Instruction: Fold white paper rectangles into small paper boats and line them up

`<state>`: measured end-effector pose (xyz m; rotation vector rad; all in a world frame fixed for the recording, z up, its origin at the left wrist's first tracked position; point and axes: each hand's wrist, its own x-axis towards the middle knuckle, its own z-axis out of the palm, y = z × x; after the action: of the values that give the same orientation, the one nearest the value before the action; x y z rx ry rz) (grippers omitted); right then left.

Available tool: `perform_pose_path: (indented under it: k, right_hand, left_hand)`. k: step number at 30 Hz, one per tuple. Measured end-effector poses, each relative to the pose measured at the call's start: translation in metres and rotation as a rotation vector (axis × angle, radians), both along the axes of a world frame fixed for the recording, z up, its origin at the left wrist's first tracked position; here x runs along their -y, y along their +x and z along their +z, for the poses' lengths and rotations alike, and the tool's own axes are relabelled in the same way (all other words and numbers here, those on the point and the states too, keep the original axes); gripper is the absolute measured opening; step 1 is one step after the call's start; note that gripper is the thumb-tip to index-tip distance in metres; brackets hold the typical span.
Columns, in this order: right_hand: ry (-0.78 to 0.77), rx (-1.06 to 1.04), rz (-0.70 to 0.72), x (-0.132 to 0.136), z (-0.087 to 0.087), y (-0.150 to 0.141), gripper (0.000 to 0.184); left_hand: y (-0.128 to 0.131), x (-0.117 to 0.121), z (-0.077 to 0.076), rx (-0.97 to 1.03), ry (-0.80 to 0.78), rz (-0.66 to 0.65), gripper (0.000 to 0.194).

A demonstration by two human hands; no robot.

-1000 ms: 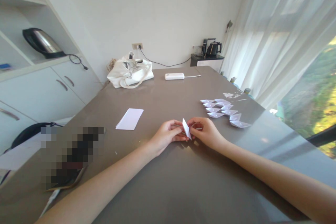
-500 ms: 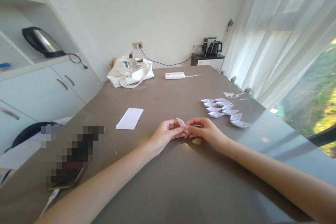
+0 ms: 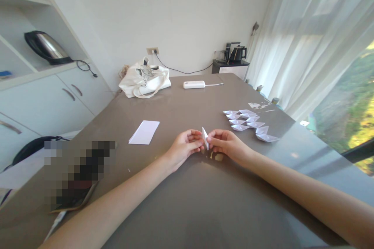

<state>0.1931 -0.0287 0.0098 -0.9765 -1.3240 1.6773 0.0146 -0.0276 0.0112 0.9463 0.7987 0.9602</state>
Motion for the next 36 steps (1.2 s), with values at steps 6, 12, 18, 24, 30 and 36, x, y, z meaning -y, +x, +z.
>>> perform_pose_path:
  k: [6,12,18,24,30,36]
  right_hand:
    - [-0.037,-0.072,0.107,-0.002,0.0014,0.0045,0.025]
    - [-0.091,-0.109,0.129,-0.0012,0.0012,0.0049,0.026]
    - [-0.092,-0.05,0.052,0.0004,0.0017,0.0036,0.028]
    - [-0.083,-0.019,0.012,0.0017,0.0063,0.0016,0.032]
    - [-0.014,0.016,-0.025,0.0017,0.0034,0.0013,0.034]
    - [0.071,0.049,-0.025,0.0025,0.002,0.0009,0.034]
  left_hand:
    - [-0.0012,0.001,0.0056,0.169,-0.1,-0.187,0.028]
    - [-0.0001,0.0018,0.0053,0.185,-0.147,-0.2,0.03]
    - [0.0005,0.0008,0.0015,0.029,-0.039,-0.1,0.025]
    - [0.0005,-0.0008,0.0016,0.035,-0.071,-0.057,0.027]
    - [0.0,-0.0004,-0.0002,-0.011,-0.063,0.02,0.028]
    - [-0.0014,-0.0022,-0.0008,0.01,-0.121,-0.122,0.025]
